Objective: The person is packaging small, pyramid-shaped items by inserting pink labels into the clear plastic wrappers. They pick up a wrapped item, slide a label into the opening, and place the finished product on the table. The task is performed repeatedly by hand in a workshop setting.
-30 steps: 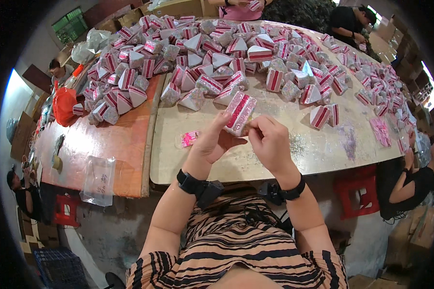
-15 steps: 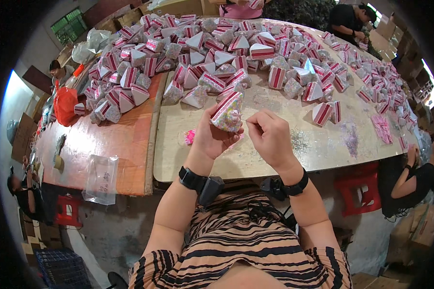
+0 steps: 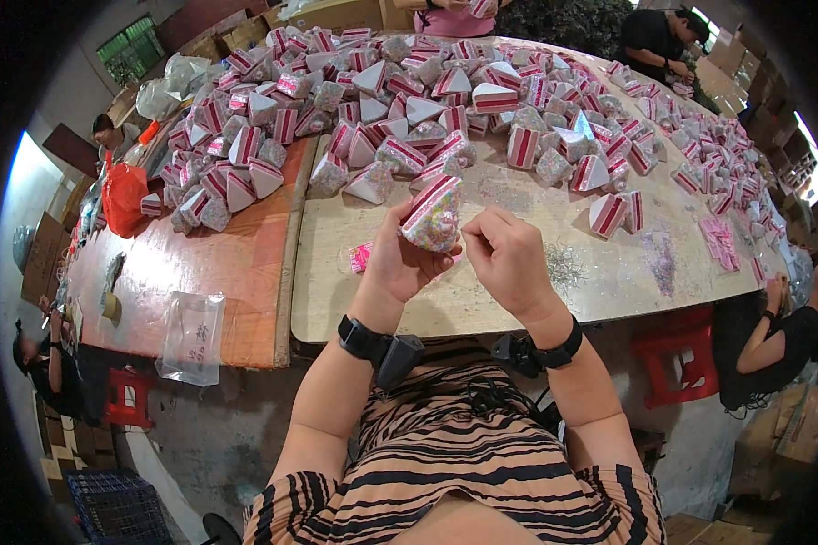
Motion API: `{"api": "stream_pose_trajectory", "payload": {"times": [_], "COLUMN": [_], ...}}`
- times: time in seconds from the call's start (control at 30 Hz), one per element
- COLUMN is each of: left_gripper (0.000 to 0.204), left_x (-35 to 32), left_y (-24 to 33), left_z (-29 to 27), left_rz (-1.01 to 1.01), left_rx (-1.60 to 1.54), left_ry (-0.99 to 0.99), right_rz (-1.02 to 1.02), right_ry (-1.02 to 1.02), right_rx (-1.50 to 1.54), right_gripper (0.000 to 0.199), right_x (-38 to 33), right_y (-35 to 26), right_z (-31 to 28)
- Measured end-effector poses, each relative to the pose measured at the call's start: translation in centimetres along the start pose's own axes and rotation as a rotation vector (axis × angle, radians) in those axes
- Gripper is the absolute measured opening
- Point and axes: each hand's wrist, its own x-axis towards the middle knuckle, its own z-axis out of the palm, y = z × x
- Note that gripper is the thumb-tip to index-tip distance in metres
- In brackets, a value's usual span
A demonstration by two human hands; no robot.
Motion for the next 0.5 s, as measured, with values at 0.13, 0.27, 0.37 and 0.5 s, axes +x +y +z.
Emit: {"api": "stream_pose_trajectory", "payload": {"times": [0.13,0.27,0.37,0.5], "left_gripper": [0.045,0.044,0.043,0.043], "left_x": [-0.18,-0.24,-0.04,-0.12], "left_y": [-0.08,-0.19,-0.27,-0.15], "left_z": [0.37,0.76,0.44,0.25], "left_rz": [0.027,0.090,0.152,0.187], "left_rx": [0.053,0.101,0.153,0.234], "left_ry": [0.059,0.105,0.125,0.137], "right_rz": [-0.017,-0.027,-0.041,-0.037], "right_ry": [0.001,-0.027,-0.042,-0.052], "right_rx": [-0.023,-0.054,-0.080,-0.081], "right_gripper": [0.006,0.006,0.006,0.005], "right_x": [-0.06,-0.03,0.08,0.14], "right_y": [0.09,-0.06,-0.20,-0.12], "right_z": [0.05,-0.17,-0.32,-0.37]}}
